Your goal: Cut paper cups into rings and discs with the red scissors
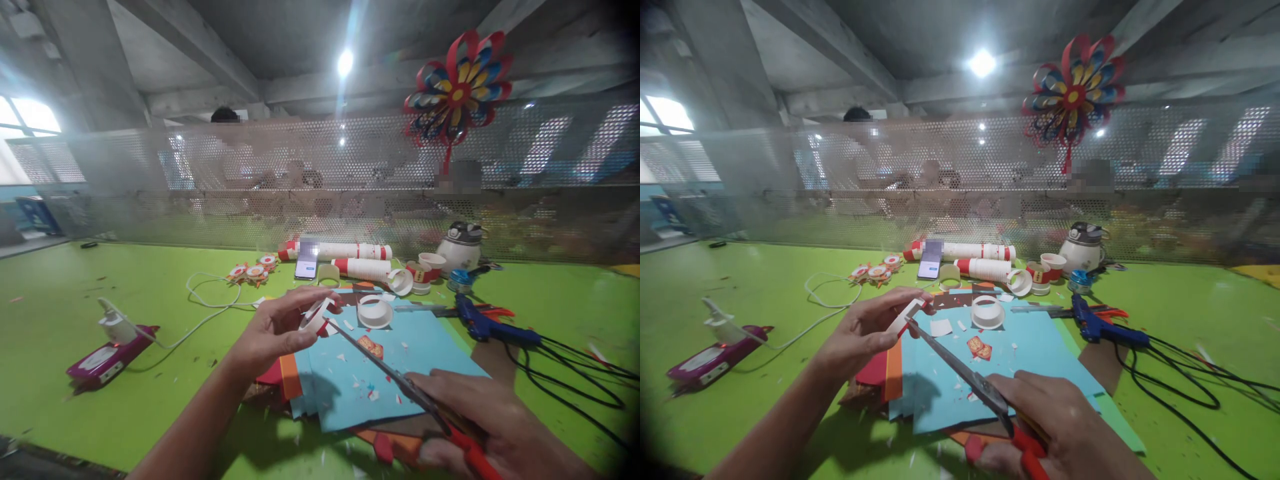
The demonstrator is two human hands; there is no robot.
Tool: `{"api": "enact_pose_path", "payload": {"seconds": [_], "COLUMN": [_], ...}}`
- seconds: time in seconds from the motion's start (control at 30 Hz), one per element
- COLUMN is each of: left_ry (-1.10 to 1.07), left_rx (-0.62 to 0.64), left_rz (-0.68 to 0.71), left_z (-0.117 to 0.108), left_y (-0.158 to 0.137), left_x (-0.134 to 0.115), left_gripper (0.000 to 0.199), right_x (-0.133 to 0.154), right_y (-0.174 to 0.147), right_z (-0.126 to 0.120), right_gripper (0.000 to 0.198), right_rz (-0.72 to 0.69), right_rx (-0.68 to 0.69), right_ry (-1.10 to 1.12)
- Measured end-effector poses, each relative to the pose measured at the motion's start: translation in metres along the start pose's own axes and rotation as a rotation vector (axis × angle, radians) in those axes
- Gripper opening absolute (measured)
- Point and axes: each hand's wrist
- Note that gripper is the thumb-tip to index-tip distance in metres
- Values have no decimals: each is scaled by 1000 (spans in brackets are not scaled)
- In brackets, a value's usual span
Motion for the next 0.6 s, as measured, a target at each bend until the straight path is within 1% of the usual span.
{"api": "enact_pose_path", "payload": {"seconds": [0.07,0.27,0.43,0.6], "left_ry": [11,52,78,147], "left_rx": [-4,-33,-34,-57], "left_rz": [3,-11,-16,-31], "left_z": [0,-1,-4,-5], "left_y": [0,1,0,1], "left_x": [-1,-1,1,-2], "left_gripper": [45,46,46,45], "right_x": [3,10,10,7], "right_y": [3,8,8,8], "right_z": [-3,-12,-12,-9], "right_gripper": [31,36,29,35], "right_rz": [14,10,43,33], "right_rx": [31,93,131,144], "right_ry": [15,114,116,134]}}
Point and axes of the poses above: each hand's wrist, its own y-axis towards the middle knuckle, its own z-axis out of the palm, x = y × z, and after that the axes turned 10 degrees about -y, right-handed
